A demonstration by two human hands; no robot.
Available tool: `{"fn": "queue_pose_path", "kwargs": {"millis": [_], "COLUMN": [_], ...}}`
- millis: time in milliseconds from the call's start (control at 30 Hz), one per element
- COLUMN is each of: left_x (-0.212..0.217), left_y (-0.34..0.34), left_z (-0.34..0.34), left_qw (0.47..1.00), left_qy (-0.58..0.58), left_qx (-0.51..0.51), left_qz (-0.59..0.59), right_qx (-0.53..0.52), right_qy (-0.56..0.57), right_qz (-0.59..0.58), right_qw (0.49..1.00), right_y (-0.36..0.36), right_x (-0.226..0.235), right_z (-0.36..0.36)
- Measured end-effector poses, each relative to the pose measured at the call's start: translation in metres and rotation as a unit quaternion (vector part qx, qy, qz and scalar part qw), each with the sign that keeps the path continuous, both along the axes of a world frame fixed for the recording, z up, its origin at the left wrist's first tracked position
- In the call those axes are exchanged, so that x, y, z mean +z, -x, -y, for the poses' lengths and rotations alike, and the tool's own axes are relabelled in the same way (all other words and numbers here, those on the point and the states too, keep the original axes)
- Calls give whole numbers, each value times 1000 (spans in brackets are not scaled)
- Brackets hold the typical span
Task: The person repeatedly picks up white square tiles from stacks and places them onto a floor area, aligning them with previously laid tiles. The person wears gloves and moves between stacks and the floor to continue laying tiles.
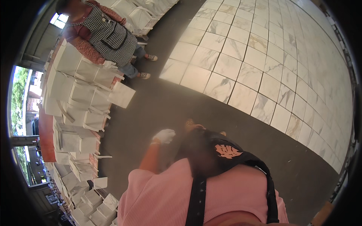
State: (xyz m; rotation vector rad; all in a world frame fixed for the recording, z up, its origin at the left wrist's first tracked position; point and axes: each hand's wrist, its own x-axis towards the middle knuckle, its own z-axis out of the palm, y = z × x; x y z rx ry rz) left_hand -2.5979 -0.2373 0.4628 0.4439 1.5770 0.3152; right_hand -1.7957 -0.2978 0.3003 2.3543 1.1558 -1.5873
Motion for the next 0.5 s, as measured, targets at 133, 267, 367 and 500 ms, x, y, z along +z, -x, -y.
{"fn": "queue_pose_path", "kwargs": {"millis": [133, 267, 367, 500], "left_x": [6, -34, -78, -110], "left_y": [22, 77, 133, 187], "left_z": [-12, 16, 73, 171], "left_qw": [922, 815, 754, 858], "left_qy": [-181, -269, -352, -201], "left_qx": [-298, -410, -405, -341], "left_qz": [-172, -308, -378, -329], "right_qx": [103, -148, -45, -145], "right_qy": [-62, -10, -7, -14], "right_qz": [-40, -113, -122, -252], "right_qw": [992, 983, 991, 957], "right_y": [50, 148, 242, 429], "right_x": [5, 44, 83, 164], "right_z": [-31, -84, -141, -236]}}
